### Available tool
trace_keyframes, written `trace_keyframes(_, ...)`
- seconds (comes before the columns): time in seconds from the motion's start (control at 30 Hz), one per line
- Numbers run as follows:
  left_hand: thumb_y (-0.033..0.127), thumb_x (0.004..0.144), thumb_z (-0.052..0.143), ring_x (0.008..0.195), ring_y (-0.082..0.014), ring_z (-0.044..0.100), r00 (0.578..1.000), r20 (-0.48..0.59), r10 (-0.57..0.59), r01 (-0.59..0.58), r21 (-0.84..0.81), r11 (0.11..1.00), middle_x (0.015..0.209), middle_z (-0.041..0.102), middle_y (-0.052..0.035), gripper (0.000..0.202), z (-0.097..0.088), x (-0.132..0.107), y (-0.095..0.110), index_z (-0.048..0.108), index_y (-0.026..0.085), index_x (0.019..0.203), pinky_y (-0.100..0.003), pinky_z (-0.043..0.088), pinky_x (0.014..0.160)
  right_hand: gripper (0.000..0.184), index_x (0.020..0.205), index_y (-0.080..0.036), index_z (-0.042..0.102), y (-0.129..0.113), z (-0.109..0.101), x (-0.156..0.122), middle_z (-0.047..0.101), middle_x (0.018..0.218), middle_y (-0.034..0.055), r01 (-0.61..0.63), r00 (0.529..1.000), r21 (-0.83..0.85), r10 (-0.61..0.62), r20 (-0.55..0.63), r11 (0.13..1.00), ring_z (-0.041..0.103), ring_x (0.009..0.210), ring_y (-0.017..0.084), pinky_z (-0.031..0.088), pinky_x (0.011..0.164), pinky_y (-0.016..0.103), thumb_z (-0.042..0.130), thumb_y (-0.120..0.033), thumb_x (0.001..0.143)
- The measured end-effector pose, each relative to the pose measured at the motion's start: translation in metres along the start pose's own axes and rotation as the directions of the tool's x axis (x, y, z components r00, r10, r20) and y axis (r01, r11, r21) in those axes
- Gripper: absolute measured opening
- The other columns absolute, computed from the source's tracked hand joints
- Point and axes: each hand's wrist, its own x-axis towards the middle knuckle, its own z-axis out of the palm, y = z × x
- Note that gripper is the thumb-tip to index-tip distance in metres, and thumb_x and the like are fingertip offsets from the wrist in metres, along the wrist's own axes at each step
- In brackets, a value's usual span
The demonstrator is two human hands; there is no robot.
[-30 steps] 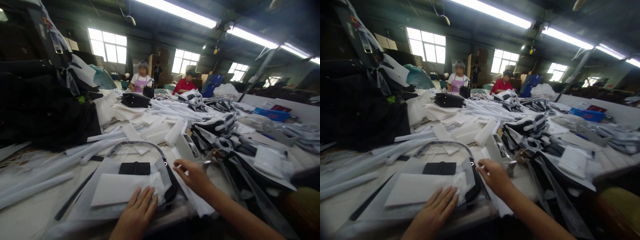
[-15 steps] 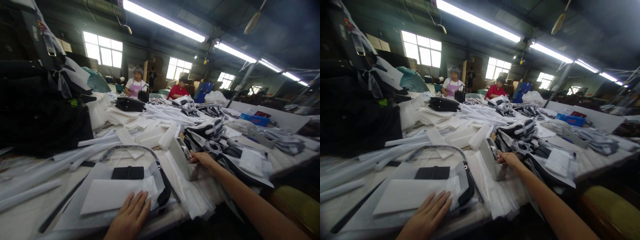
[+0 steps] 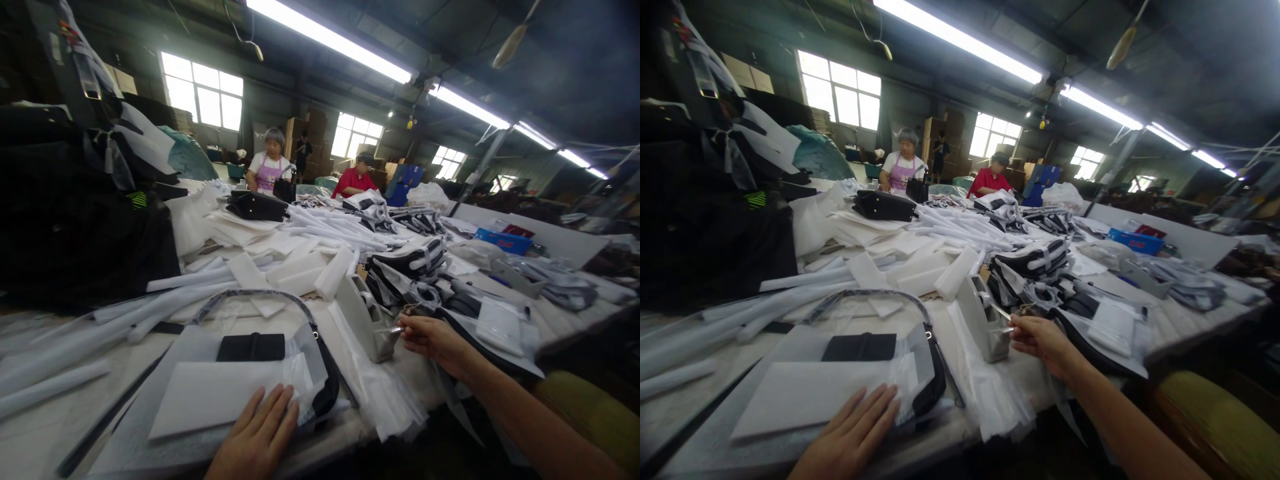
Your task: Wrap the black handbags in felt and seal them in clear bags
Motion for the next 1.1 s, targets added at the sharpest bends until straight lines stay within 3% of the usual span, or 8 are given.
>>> trace_keyframes(0.1, -0.005, 0.086, 0.034, 0.127, -0.0164, 0.058, 1.0, -0.007, 0.007, -0.007, 0.016, 1.0, 0.135, 0.066, -0.0009, 0.059, -0.002, 0.002, -0.002, 0.059, 0.022, 0.132, -0.033, 0.044, 0.109, 0.02, 0.082, -0.015, 0.071, 0.012, 0.002, -0.004, 0.065, 0.067, 0.0015, -0.032, 0.999, 0.057, 0.034, -0.02, 0.998, 0.066, 0.063, 0.013, 0.06, 0.067, 0.026, 0.078, -0.033, 0.082)
trace_keyframes(0.23, -0.005, 0.086, 0.037, 0.13, -0.017, 0.056, 0.995, 0.097, 0.03, -0.032, 0.018, 0.999, 0.14, 0.062, -0.0009, 0.06, -0.01, 0.004, -0.003, 0.056, 0.022, 0.136, -0.033, 0.046, 0.107, 0.027, 0.077, -0.015, 0.068, 0.02, 0.005, -0.001, 0.059, 0.058, -0.0009, -0.065, 0.996, 0.081, 0.07, -0.056, 0.995, 0.061, 0.052, 0.011, 0.056, 0.054, 0.021, 0.075, -0.039, 0.085)
trace_keyframes(0.4, -0.003, 0.087, 0.038, 0.125, -0.0155, 0.059, 1.0, 0.027, 0.015, -0.015, -0.007, 1.0, 0.134, 0.067, -0.0002, 0.055, -0.008, 0.006, -0.002, 0.061, 0.022, 0.131, -0.029, 0.045, 0.108, 0.03, 0.071, -0.014, 0.064, 0.016, 0.006, 0.005, 0.048, 0.049, -0.0063, -0.08, 0.994, 0.072, 0.086, -0.072, 0.994, 0.046, 0.04, 0.005, 0.044, 0.041, 0.013, 0.073, -0.036, 0.089)
trace_keyframes(0.53, -0.004, 0.086, 0.036, 0.12, -0.0153, 0.062, 0.992, -0.128, -0.017, 0.017, -0.004, 1.0, 0.126, 0.071, -0.0003, 0.054, 0.0, 0.005, 0.0, 0.064, 0.022, 0.125, -0.031, 0.041, 0.111, 0.025, 0.073, -0.014, 0.064, 0.006, 0.007, 0.006, 0.048, 0.048, -0.0069, -0.111, 0.993, 0.045, 0.113, -0.036, 0.993, 0.044, 0.039, 0.004, 0.038, 0.037, 0.011, 0.075, -0.03, 0.088)
trace_keyframes(0.6, -0.004, 0.084, 0.037, 0.122, -0.0155, 0.061, 0.996, -0.089, -0.01, 0.01, 0.0, 1.0, 0.129, 0.069, -0.0003, 0.057, 0.0, 0.004, 0.0, 0.063, 0.022, 0.128, -0.03, 0.042, 0.111, 0.021, 0.076, -0.013, 0.065, 0.001, 0.007, 0.007, 0.047, 0.047, -0.0072, -0.14, 0.99, 0.04, 0.141, -0.02, 0.989, 0.044, 0.039, 0.004, 0.037, 0.036, 0.01, 0.075, -0.028, 0.087)
trace_keyframes(0.73, -0.006, 0.083, 0.037, 0.129, -0.0159, 0.057, 0.995, 0.087, 0.048, -0.049, 0.015, 0.999, 0.14, 0.063, -0.0004, 0.064, -0.007, 0.002, -0.004, 0.056, 0.021, 0.137, -0.029, 0.047, 0.107, 0.015, 0.088, -0.011, 0.071, -0.004, 0.005, 0.011, 0.043, 0.045, -0.0089, -0.194, 0.981, 0.052, 0.194, 0.009, 0.98, 0.044, 0.037, 0.004, 0.04, 0.037, 0.01, 0.073, -0.026, 0.089)
trace_keyframes(0.93, -0.006, 0.083, 0.037, 0.127, -0.0161, 0.059, 0.997, 0.067, 0.032, -0.033, 0.001, 0.999, 0.137, 0.064, -0.0008, 0.062, -0.011, 0.005, -0.004, 0.059, 0.021, 0.135, -0.029, 0.048, 0.106, 0.014, 0.091, -0.012, 0.072, 0.005, 0.006, 0.004, 0.04, 0.046, -0.0096, -0.138, 0.988, 0.113, 0.144, -0.052, 0.984, 0.041, 0.037, 0.004, 0.04, 0.037, 0.01, 0.071, -0.026, 0.089)
trace_keyframes(1.1, -0.005, 0.083, 0.04, 0.126, -0.0149, 0.059, 0.999, 0.045, -0.012, 0.014, -0.043, 0.999, 0.135, 0.066, -0.0006, 0.06, -0.015, 0.007, -0.001, 0.06, 0.022, 0.133, -0.028, 0.047, 0.108, 0.02, 0.091, -0.013, 0.073, 0.022, 0.006, -0.013, 0.04, 0.046, -0.0091, -0.066, 0.99, 0.12, 0.08, -0.112, 0.99, 0.038, 0.039, 0.005, 0.033, 0.034, 0.012, 0.078, -0.029, 0.08)
